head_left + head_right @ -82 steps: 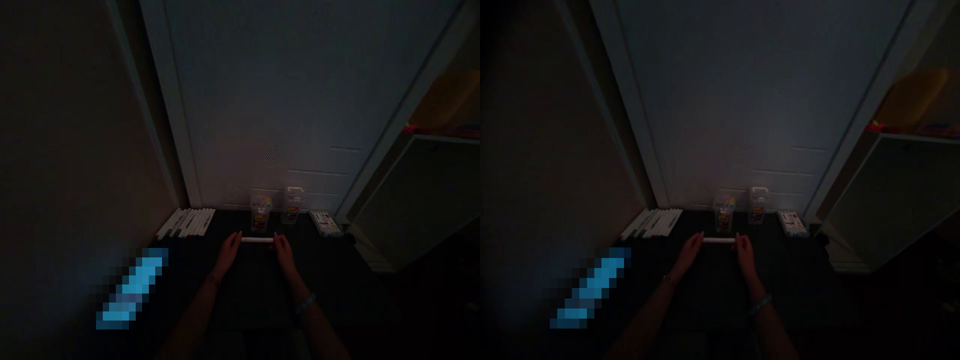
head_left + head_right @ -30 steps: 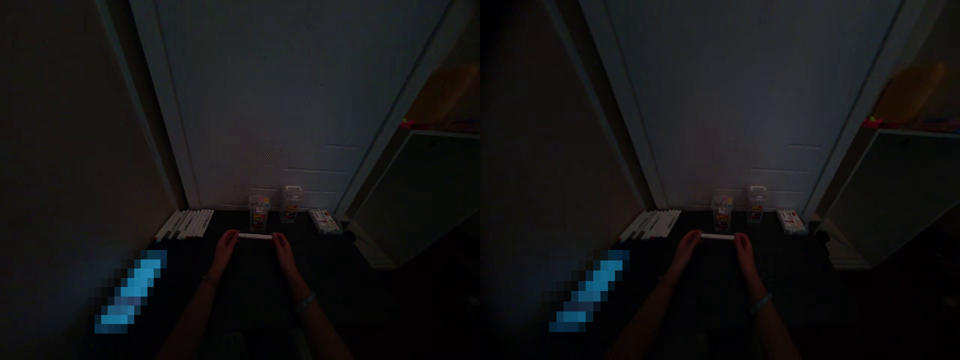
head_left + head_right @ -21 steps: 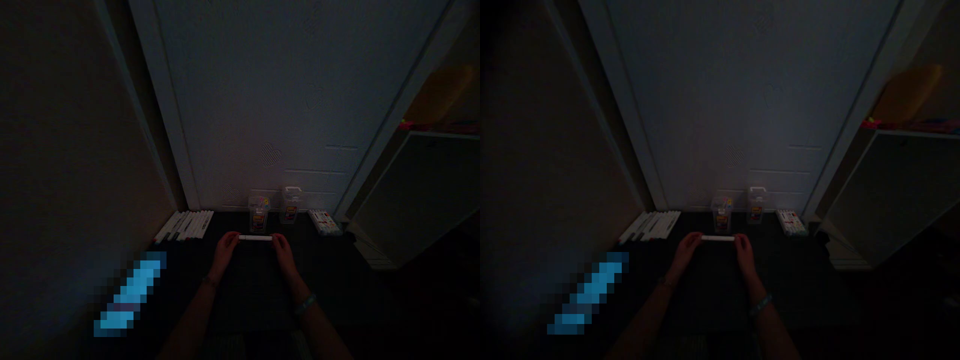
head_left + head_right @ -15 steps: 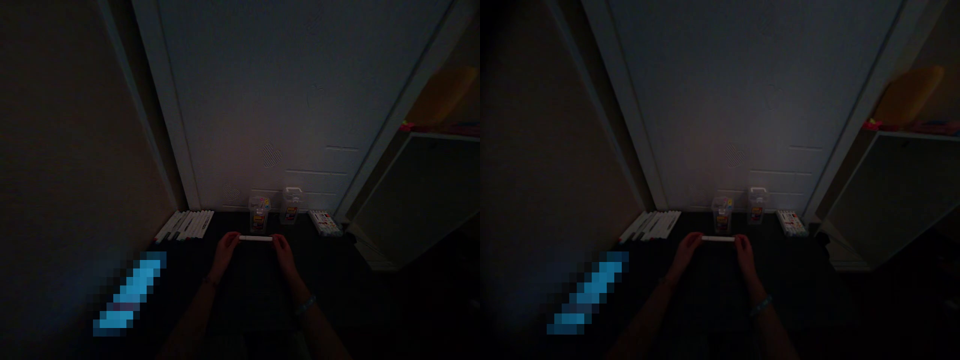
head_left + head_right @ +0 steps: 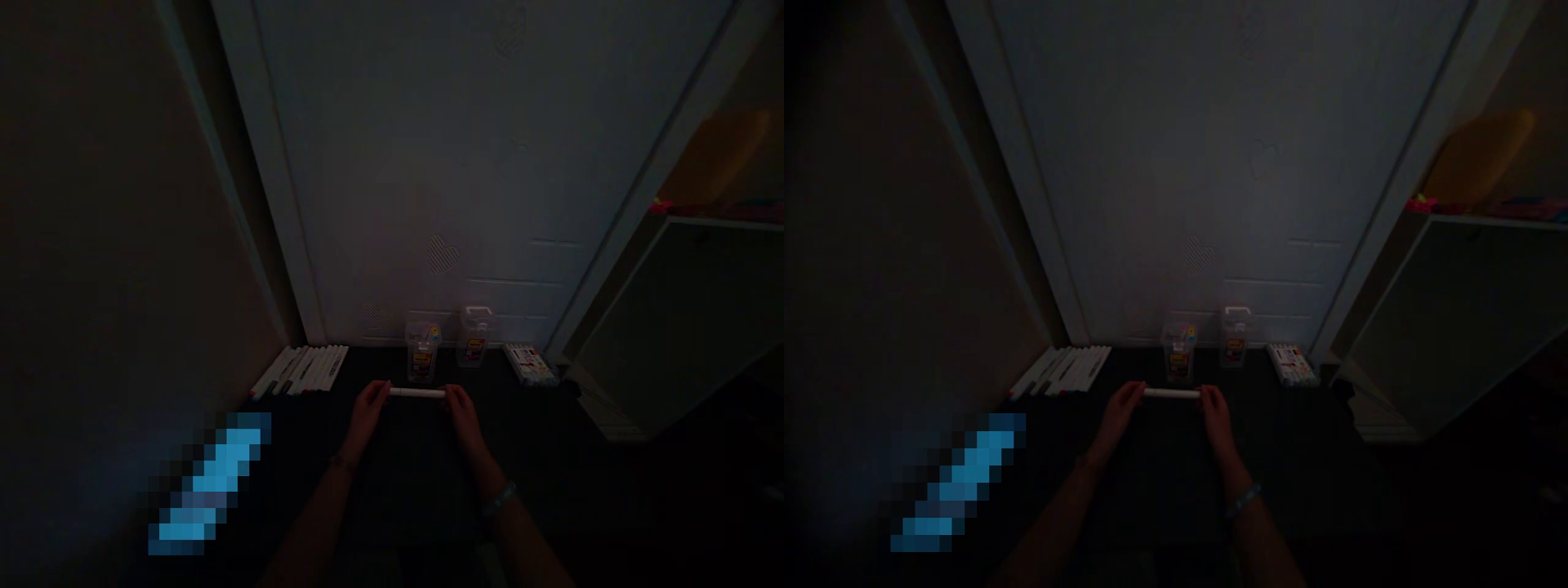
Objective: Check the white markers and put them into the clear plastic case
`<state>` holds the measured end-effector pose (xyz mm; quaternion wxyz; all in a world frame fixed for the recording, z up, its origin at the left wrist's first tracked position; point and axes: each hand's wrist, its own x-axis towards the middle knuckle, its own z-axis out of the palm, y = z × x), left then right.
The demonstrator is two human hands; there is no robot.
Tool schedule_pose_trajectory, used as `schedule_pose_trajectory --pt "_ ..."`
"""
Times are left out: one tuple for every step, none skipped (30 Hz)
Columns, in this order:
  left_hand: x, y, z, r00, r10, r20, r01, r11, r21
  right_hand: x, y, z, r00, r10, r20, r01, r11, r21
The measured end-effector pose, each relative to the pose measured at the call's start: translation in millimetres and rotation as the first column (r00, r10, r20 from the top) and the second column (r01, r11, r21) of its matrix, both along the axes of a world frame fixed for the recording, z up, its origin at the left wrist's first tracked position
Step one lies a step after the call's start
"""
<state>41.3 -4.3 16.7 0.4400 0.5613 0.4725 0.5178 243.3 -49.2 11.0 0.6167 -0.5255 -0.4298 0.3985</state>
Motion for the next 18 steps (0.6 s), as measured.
schedule_pose_trajectory --pt "0.2 -0.6 0.6 1.000 -0.005 -0.001 0.005 1.000 0.004 -0.2 -0.4 0.9 1.000 -0.004 0.000 0.004 1.000 -0.009" --pt "0.3 -1.1 1.0 1.000 -0.011 0.003 0.011 1.000 0.009 -0.4 -0.8 1.7 1.000 -0.007 0.000 0.007 1.000 -0.018" --pt "0.4 -1.4 1.2 1.000 -0.016 0.007 0.016 1.000 0.011 -0.5 -1.1 2.2 1.000 -0.004 0.002 0.004 1.000 -0.026" --pt "0.5 -1.6 1.3 1.000 -0.019 0.010 0.019 1.000 0.009 -0.5 -1.1 2.2 1.000 -0.002 0.002 0.002 1.000 -0.030" --pt "0.6 -1.6 1.3 1.000 -0.022 0.011 0.022 1.000 0.004 -0.5 -1.0 1.8 1.000 0.002 0.001 -0.002 1.000 -0.028" --pt "0.7 -1.5 1.3 1.000 -0.025 0.011 0.025 1.000 0.002 -0.3 -0.7 1.0 1.000 0.008 -0.002 -0.008 1.000 -0.023" --pt "0.7 -1.3 1.2 1.000 -0.029 0.012 0.029 1.000 0.003 -0.1 -0.2 -0.1 1.000 0.014 -0.005 -0.014 1.000 -0.018" --pt "0.7 -1.0 1.2 0.999 -0.031 0.013 0.031 1.000 0.004 0.2 0.3 -1.3 1.000 0.018 -0.007 -0.018 1.000 -0.014" --pt "0.6 -0.7 1.1 0.999 -0.030 0.014 0.030 1.000 0.006 0.4 0.8 -2.5 1.000 0.018 -0.008 -0.018 1.000 -0.013" --pt "0.5 -0.4 1.1 1.000 -0.027 0.015 0.027 1.000 0.006 0.7 1.3 -3.3 1.000 0.017 -0.009 -0.017 1.000 -0.014" --pt "0.4 -0.2 1.2 1.000 -0.026 0.013 0.026 1.000 0.007 0.8 1.5 -3.8 1.000 0.018 -0.008 -0.018 1.000 -0.014" --pt "0.3 -0.1 1.3 1.000 -0.027 0.008 0.027 1.000 0.007 0.9 1.6 -3.9 1.000 0.018 -0.007 -0.018 1.000 -0.014" --pt "0.1 -0.2 1.4 1.000 -0.029 0.003 0.029 1.000 0.007 1.0 1.4 -3.7 1.000 0.018 -0.007 -0.018 1.000 -0.014" --pt "0.0 -0.4 1.7 1.000 -0.031 -0.002 0.031 0.999 0.006 1.0 1.1 -3.2 1.000 0.020 -0.006 -0.020 1.000 -0.017" --pt "-0.1 -0.8 2.0 0.999 -0.033 -0.007 0.033 0.999 0.004 1.0 0.7 -2.6 1.000 0.021 -0.005 -0.021 1.000 -0.023" --pt "-0.2 -1.3 2.4 0.999 -0.034 -0.011 0.035 0.999 0.002 1.1 0.4 -2.1 1.000 0.022 -0.002 -0.022 0.999 -0.028" --pt "-0.1 -1.8 2.7 0.999 -0.032 -0.014 0.032 0.999 0.000 1.1 0.3 -1.8 1.000 0.023 0.000 -0.023 0.999 -0.031" --pt "-0.1 -2.3 3.0 0.999 -0.028 -0.018 0.028 1.000 -0.002 1.2 0.3 -1.8 1.000 0.024 0.003 -0.024 0.999 -0.032"
